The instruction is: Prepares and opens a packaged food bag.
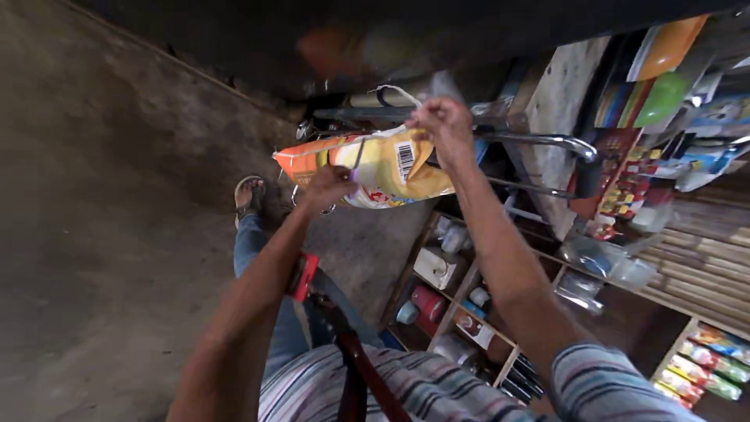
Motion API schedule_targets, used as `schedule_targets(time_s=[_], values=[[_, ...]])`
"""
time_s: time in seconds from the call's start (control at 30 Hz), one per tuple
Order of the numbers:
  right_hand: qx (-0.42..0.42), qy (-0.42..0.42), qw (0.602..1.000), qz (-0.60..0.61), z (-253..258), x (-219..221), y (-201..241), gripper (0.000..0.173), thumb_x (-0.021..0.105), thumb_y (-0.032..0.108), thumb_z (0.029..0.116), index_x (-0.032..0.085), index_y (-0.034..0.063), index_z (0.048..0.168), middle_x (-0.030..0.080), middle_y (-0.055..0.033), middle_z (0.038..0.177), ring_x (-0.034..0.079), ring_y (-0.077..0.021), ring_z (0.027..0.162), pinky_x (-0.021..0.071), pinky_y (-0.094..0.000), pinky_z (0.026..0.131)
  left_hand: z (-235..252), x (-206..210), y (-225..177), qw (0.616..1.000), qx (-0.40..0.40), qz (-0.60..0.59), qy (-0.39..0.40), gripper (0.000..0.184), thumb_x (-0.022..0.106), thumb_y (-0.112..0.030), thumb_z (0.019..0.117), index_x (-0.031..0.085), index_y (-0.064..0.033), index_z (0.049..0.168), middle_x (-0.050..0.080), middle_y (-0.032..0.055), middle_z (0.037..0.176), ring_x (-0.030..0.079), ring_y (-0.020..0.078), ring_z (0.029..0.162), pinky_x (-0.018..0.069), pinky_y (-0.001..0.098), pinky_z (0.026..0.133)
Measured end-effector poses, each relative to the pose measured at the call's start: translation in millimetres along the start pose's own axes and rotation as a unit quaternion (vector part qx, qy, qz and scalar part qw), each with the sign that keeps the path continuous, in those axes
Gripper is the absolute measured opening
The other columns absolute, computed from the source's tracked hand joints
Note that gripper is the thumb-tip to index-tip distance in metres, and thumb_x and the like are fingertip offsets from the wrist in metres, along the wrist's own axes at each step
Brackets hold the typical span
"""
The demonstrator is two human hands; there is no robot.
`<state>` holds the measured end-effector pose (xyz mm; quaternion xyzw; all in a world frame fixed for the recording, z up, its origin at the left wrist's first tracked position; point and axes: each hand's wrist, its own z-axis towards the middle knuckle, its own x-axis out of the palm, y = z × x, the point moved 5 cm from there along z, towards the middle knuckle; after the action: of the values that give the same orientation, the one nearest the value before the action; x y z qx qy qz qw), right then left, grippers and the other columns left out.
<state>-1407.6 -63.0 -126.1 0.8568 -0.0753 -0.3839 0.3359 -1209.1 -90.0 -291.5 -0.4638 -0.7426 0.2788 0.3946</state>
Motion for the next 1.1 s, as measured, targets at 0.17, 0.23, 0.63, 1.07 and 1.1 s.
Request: schedule_targets(time_s=[0.17, 0.23, 0.63, 1.07, 1.1], values=[[0.1, -0.207, 0.968, 0.104, -112.7, -54.9, -97.7, 0.017, 0.053, -0.002, 0.1003, 0.063, -0.0077, 0.112, 0.069, -0.0109, 0.104, 0.071, -0.0168, 0.09, 0.0617, -0.0358, 0.087, -48.8, -6.0, 48.2, 0.995, -0.08, 0.02, -0.059, 0.033, 0.068, -0.014, 0.0973, 0.065, -0.001, 0.127, 0.07, 0.0194, 0.113, 0.068, 0.0312, 0.102, 0.0536, 0.0551, 0.093], [0.155, -0.281, 0.942, 0.094, -139.3, -84.6, -146.5, 0.019, 0.055, -0.003, 0.0996, 0.065, -0.0106, 0.114, 0.069, -0.0167, 0.107, 0.071, -0.019, 0.091, 0.0607, -0.0357, 0.089, -46.3, -10.3, 30.4, 0.978, 0.005, 0.159, -0.137, 0.037, 0.073, -0.022, 0.092, 0.069, -0.0035, 0.124, 0.07, 0.0216, 0.114, 0.065, 0.0413, 0.11, 0.0483, 0.0659, 0.096], [0.127, -0.216, 0.967, 0.038, -113.0, -183.3, -297.4, 0.047, 0.07, 0.015, 0.0969, 0.058, -0.0028, 0.139, 0.06, -0.023, 0.137, 0.062, -0.027, 0.121, 0.0502, -0.038, 0.105, 42.4, 79.4, -168.6, 0.643, 0.367, 0.672, 0.0, 0.023, 0.059, -0.012, 0.1018, 0.068, -0.0009, 0.12, 0.068, 0.0266, 0.117, 0.058, 0.0521, 0.116, 0.0389, 0.0663, 0.102], [-0.085, -0.095, 0.989, 0.081, -61.7, -236.8, -379.4, 0.022, 0.061, 0.013, 0.1011, 0.071, -0.0032, 0.113, 0.07, -0.0196, 0.109, 0.07, -0.0246, 0.096, 0.0567, -0.0396, 0.093, -101.5, 226.4, -63.2, 0.875, 0.045, 0.418, -0.243, 0.049, 0.077, -0.017, 0.0863, 0.063, 0.0093, 0.125, 0.066, 0.0244, 0.12, 0.064, 0.0273, 0.111, 0.0512, 0.0429, 0.1], [-0.095, -0.111, 0.985, 0.09, -61.1, -246.8, -383.6, 0.022, 0.059, 0.011, 0.1009, 0.071, -0.0038, 0.112, 0.069, -0.0206, 0.109, 0.07, -0.0255, 0.097, 0.0562, -0.0395, 0.093, -95.0, 242.6, -63.3, 0.878, 0.04, 0.415, -0.236, 0.047, 0.076, -0.017, 0.0868, 0.063, 0.0083, 0.125, 0.066, 0.0223, 0.119, 0.064, 0.0248, 0.11, 0.0513, 0.0414, 0.099]])
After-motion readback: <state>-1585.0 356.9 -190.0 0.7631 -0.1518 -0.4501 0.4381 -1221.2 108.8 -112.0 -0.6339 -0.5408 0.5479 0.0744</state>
